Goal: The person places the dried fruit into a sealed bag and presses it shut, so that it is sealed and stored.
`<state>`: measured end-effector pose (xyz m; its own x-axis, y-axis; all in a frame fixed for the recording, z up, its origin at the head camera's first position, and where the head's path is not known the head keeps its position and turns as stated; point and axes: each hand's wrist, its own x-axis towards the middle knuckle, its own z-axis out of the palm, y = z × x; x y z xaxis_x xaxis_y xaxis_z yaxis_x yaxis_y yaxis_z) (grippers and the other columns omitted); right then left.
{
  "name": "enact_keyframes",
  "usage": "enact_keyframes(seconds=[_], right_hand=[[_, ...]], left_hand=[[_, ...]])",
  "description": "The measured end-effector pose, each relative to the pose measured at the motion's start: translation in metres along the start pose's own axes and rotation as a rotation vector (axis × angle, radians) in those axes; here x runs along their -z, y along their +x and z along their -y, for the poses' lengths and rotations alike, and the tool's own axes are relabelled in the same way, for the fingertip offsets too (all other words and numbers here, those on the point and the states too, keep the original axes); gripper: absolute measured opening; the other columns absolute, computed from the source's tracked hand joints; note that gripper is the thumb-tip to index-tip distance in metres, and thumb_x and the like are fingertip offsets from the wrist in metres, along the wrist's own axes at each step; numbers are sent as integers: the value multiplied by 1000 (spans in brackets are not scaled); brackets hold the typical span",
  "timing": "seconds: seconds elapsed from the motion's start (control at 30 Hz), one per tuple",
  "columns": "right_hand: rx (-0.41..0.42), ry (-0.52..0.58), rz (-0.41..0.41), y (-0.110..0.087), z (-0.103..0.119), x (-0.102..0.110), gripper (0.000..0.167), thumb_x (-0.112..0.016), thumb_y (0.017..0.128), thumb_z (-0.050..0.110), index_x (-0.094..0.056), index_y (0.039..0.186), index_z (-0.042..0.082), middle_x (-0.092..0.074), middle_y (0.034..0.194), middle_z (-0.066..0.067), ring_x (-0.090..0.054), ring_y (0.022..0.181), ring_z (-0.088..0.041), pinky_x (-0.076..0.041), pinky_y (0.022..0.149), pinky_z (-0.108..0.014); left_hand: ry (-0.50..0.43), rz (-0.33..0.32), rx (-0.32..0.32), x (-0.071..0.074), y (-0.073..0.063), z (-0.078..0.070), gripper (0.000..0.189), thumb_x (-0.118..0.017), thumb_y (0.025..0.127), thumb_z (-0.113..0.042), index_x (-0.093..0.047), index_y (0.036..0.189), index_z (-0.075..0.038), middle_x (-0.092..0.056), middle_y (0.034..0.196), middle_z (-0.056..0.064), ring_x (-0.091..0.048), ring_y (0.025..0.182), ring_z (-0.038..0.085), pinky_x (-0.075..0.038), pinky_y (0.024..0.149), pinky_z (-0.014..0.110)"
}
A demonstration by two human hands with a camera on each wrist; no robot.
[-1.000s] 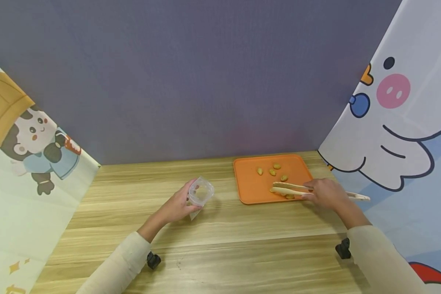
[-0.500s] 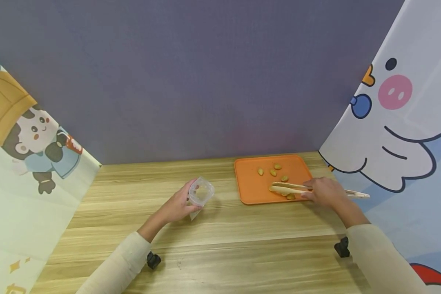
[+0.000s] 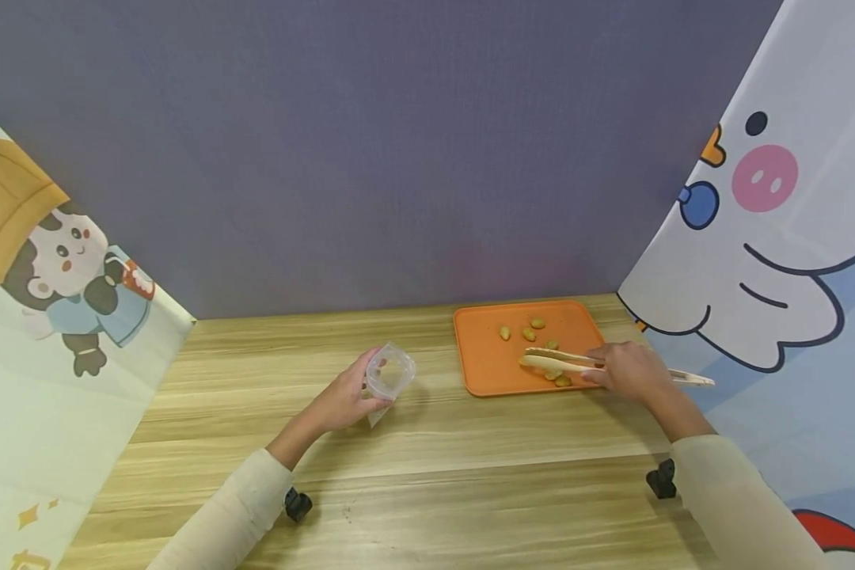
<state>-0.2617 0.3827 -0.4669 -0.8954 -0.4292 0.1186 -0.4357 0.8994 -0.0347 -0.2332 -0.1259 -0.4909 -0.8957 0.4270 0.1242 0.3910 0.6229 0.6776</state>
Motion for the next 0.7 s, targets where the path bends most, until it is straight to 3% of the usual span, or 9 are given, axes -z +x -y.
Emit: enact_keyframes(seconds=[0.33, 0.53, 0.7], right_hand=[[10, 26, -66, 4, 4, 3, 43, -77, 89, 38, -77, 117, 6, -78, 106, -15, -68, 69, -23, -55, 56, -39], [44, 41, -108, 8, 13, 8, 43, -77, 89, 38, -77, 115, 4, -79, 102, -14, -71, 69, -25, -57, 58, -41], [55, 44, -109, 12, 21, 12, 43, -77, 89, 37, -76, 117, 5, -79, 97, -11, -67, 61, -16, -54, 54, -35]], left_hand=[[16, 11, 3, 0, 0, 1, 94, -82, 88, -24, -24, 161, -9, -47, 154, 18, -57, 129, 32, -52, 105, 49], [22, 13, -1, -1, 1, 2, 94, -82, 87, -24, -24, 161, -9, -47, 154, 15, -58, 127, 31, -53, 105, 48], [16, 19, 2, -1, 1, 2, 94, -82, 87, -24, -24, 161, -11, -47, 154, 13, -58, 128, 30, -52, 105, 48]])
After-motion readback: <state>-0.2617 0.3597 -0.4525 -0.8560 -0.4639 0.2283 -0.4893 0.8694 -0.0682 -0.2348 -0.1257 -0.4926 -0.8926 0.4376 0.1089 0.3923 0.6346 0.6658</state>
